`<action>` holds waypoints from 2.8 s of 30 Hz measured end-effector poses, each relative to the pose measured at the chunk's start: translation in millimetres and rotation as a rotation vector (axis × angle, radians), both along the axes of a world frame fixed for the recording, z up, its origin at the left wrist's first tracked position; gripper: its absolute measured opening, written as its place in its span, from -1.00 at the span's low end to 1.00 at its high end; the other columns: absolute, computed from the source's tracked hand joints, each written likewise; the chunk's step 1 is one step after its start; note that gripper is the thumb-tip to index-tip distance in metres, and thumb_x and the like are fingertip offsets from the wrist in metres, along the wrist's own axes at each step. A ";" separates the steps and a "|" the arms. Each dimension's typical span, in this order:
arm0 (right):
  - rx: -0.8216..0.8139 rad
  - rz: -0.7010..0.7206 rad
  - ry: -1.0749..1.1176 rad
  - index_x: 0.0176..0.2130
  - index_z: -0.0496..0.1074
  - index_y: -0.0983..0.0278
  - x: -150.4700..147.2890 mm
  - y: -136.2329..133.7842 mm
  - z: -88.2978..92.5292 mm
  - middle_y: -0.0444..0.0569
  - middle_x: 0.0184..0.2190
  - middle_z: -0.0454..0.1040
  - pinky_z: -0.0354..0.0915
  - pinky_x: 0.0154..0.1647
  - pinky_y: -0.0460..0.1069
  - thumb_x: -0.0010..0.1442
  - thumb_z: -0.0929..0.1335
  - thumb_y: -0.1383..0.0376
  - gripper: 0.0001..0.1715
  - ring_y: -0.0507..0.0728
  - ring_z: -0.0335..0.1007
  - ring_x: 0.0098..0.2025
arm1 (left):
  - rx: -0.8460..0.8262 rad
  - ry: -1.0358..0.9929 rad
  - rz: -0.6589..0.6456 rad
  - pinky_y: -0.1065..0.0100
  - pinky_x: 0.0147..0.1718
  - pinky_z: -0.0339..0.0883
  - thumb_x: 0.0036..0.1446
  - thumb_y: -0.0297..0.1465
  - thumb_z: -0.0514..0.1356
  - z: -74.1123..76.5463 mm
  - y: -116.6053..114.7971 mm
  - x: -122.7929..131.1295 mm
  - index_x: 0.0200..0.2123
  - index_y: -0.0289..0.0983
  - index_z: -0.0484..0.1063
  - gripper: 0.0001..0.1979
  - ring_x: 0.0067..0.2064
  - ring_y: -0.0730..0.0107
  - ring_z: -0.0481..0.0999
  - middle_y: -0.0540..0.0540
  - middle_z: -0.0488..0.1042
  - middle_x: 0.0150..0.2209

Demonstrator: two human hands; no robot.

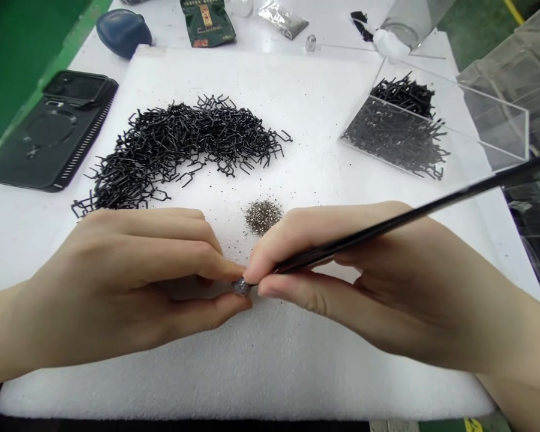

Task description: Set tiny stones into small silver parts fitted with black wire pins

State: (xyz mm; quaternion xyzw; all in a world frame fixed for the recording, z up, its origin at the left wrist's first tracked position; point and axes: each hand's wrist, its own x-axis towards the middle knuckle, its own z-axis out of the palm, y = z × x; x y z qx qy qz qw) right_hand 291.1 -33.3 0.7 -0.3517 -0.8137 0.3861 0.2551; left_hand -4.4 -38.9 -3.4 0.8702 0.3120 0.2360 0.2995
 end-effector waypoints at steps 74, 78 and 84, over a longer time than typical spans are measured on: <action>0.219 -0.144 -0.065 0.01 0.85 -0.08 2.9 8.4 -1.7 -0.28 -0.05 0.89 0.78 -0.14 0.08 0.54 0.60 0.21 -0.86 0.21 0.89 -0.12 | 0.008 -0.043 -0.014 0.40 -0.31 0.45 0.49 -0.48 0.41 -4.6 4.1 0.3 -0.22 -0.29 0.76 -0.84 -0.46 0.54 0.45 0.08 0.61 -0.39; 0.211 -0.151 -0.076 0.01 0.84 -0.08 4.4 7.5 -2.9 -0.29 -0.05 0.89 0.76 -0.16 0.10 0.56 0.59 0.18 -0.87 0.22 0.88 -0.10 | 0.036 -0.106 -0.023 0.41 -0.31 0.43 0.46 -0.50 0.41 -9.2 5.2 1.0 -0.24 -0.30 0.76 -0.84 -0.45 0.54 0.44 0.09 0.58 -0.42; 0.233 -0.160 -0.054 0.03 0.85 -0.10 5.2 8.9 -5.3 -0.28 -0.06 0.89 0.74 -0.22 0.07 0.54 0.62 0.18 -0.87 0.20 0.88 -0.14 | -0.007 -0.004 -0.012 0.45 -0.37 0.38 0.50 -0.49 0.43 1.6 3.2 -0.3 -0.20 -0.30 0.78 -0.87 -0.41 0.57 0.47 0.09 0.62 -0.37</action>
